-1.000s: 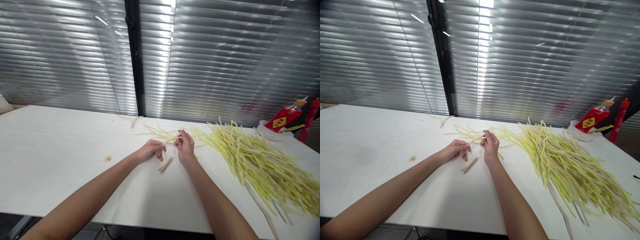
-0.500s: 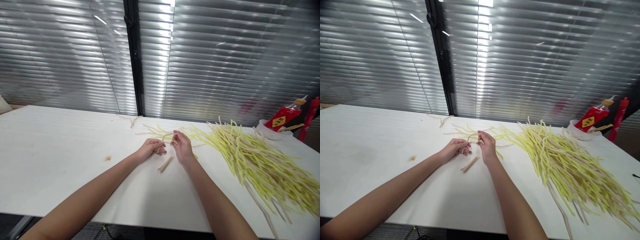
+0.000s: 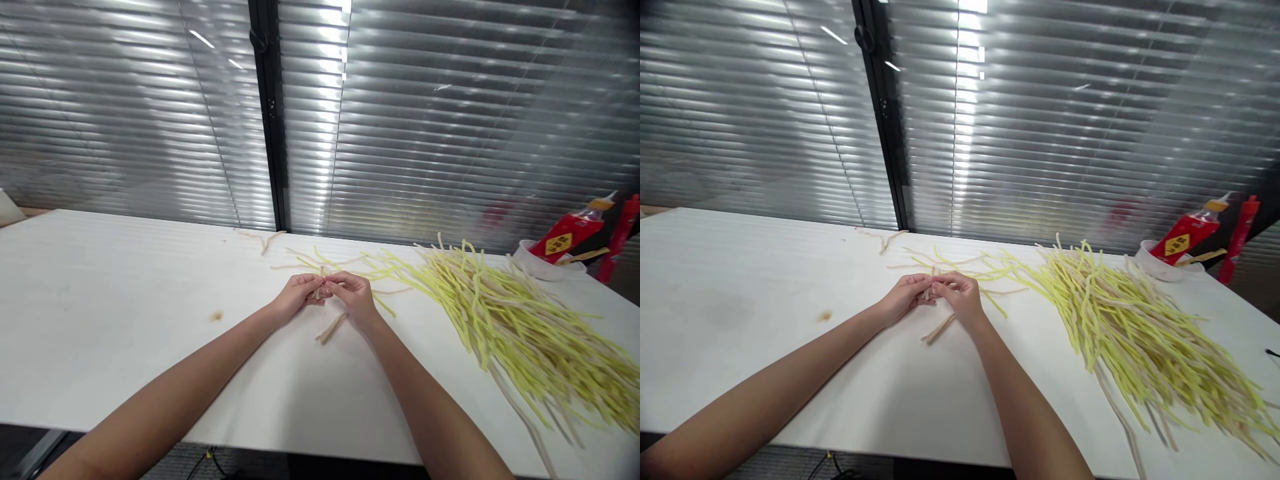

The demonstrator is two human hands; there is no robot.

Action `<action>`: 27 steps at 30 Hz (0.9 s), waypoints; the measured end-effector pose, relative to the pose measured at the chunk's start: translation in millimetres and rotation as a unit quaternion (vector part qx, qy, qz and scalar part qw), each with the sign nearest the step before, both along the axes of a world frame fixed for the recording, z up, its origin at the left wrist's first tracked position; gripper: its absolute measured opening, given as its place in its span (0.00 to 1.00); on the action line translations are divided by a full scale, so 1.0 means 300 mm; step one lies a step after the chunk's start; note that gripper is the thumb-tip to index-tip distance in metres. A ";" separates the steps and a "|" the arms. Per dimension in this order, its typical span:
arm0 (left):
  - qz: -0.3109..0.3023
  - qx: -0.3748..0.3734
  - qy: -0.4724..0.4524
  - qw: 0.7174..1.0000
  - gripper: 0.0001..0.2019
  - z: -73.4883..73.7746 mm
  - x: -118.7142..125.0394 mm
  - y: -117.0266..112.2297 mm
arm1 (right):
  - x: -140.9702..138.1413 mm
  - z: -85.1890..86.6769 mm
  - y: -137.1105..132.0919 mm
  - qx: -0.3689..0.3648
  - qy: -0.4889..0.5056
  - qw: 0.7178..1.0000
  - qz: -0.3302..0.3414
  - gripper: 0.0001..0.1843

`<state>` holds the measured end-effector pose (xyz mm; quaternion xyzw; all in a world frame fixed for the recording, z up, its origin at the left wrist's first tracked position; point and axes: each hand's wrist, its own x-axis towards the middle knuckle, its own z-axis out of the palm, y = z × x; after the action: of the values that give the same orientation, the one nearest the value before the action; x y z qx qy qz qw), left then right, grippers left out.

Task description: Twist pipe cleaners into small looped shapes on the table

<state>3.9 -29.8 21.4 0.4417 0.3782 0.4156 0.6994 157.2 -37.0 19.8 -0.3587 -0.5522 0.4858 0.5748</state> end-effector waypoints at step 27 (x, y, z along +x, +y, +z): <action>-0.081 0.031 0.013 0.996 0.15 0.010 -0.013 0.000 | -0.009 -0.002 -0.019 0.064 -0.148 0.986 -0.051 0.14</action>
<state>-0.1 -29.8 24.4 0.4977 0.3371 0.3636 0.7116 154.6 -42.5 19.1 -0.4169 -0.6424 0.3611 0.5321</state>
